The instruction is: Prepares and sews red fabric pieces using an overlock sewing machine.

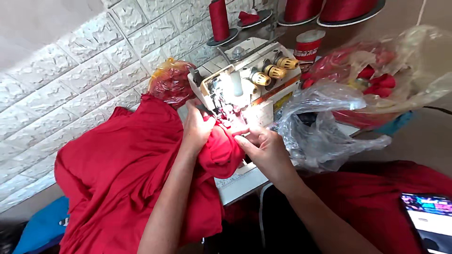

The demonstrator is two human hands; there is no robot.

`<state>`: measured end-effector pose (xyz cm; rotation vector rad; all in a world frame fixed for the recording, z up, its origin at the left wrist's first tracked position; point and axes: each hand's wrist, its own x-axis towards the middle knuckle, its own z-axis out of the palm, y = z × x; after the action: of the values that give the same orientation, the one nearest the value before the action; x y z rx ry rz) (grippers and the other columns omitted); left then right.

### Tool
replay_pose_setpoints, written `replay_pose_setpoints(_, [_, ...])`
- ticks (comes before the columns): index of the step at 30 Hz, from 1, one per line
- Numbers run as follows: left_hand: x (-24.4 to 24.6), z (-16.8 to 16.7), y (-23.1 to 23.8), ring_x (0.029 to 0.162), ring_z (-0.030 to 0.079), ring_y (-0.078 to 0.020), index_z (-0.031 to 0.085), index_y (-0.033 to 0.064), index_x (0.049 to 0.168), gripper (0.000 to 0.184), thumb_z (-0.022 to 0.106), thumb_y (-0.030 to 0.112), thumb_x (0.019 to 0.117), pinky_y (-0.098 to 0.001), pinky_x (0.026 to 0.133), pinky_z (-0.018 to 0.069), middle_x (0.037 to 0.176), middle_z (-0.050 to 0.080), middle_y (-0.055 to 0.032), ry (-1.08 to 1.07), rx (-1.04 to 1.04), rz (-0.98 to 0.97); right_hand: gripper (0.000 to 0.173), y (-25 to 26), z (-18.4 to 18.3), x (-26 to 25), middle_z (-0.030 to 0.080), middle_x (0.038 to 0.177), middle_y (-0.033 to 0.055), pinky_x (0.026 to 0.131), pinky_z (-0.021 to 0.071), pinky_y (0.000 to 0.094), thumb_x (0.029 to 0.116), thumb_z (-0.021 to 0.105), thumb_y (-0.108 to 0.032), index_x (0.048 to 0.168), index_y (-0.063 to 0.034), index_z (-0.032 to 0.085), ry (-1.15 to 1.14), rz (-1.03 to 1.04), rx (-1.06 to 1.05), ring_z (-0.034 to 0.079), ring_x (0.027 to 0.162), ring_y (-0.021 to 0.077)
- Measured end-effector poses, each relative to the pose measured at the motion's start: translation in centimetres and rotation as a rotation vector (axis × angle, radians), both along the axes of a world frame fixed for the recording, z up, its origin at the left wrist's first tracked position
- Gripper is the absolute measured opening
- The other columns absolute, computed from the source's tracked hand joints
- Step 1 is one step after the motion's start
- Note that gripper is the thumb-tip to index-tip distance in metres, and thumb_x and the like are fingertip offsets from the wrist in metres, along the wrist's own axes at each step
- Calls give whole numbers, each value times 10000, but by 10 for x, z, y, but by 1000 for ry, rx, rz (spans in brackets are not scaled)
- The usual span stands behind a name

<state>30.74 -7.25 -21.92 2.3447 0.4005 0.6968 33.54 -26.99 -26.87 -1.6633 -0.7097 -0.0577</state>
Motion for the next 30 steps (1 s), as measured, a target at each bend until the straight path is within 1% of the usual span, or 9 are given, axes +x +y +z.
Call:
replay_pose_setpoints(7, [-9, -1, 20, 856, 698, -138, 478, 55, 1341, 525, 709, 212, 896, -334, 715, 594, 998, 699, -66, -64, 128, -140, 114, 2, -1, -3, 614, 619, -71, 507, 451, 264, 992, 661, -238, 1011, -162, 744, 6, -28, -4, 518, 502, 39])
replay_pose_setpoints(10, [-51, 36, -18, 1125, 642, -250, 498, 54, 1372, 387, 587, 217, 1033, -465, 906, 544, 1265, 634, -135, 58, 281, -79, 129, 1, 4, 3, 606, 603, -41, 495, 454, 299, 995, 654, -225, 999, -136, 747, -5, -9, -34, 513, 483, 73])
replay_pose_setpoints(12, [-71, 34, -32, 1015, 656, -259, 644, 10, 1167, 267, 535, 230, 1063, -456, 867, 543, 1126, 666, -147, -68, 467, -68, 131, 2, 8, 7, 570, 568, -39, 482, 454, 308, 992, 654, -221, 959, -134, 747, -20, -10, -56, 507, 466, 82])
replay_pose_setpoints(15, [-97, 8, -40, 963, 667, -212, 724, 68, 844, 398, 598, 407, 1009, -434, 931, 457, 928, 720, -91, -271, 749, -237, 134, 2, 12, 9, 565, 577, -16, 513, 469, 349, 991, 656, -204, 966, -111, 750, -19, -15, -87, 516, 486, 113])
replay_pose_setpoints(17, [-111, -7, -46, 1050, 654, -204, 743, 130, 937, 433, 625, 545, 972, -449, 1002, 401, 1030, 729, -64, -215, 939, -286, 138, 3, 13, 9, 619, 608, 2, 520, 500, 363, 995, 665, -214, 980, -111, 754, 8, -15, -93, 553, 491, 122])
replay_pose_setpoints(20, [-118, -22, -49, 1158, 633, -190, 745, 166, 1034, 184, 610, 290, 1023, -440, 1017, 389, 1217, 716, -33, -117, 1143, -240, 142, 1, 14, 11, 652, 636, 3, 527, 510, 367, 996, 672, -242, 997, -141, 772, 24, -9, -112, 575, 504, 122])
replay_pose_setpoints(25, [-117, -20, -71, 994, 669, -128, 710, 105, 980, 179, 579, 216, 1032, -438, 1028, 375, 956, 741, -14, -236, 796, -164, 204, -14, -2, -1, 701, 928, 77, 624, 529, 489, 976, 642, -205, 1123, -142, 768, -340, -195, -157, 663, 745, 252])
replay_pose_setpoints(27, [-118, -13, -88, 808, 661, -79, 709, 49, 1004, 209, 568, 198, 1041, -350, 927, 445, 844, 733, -12, -253, 467, -171, 382, -16, -12, -6, 681, 1157, 144, 810, 521, 557, 880, 706, -135, 1257, -76, 699, -514, -117, -82, 662, 1016, 335])
replay_pose_setpoints(30, [-122, 5, -110, 708, 646, -26, 682, 52, 1047, 185, 588, 211, 1039, -227, 701, 568, 813, 693, 45, -173, 20, -321, 412, -12, -18, -16, 658, 1376, 69, 1038, 448, 527, 891, 691, -162, 1297, -99, 669, -607, 76, 74, 608, 1282, 231])
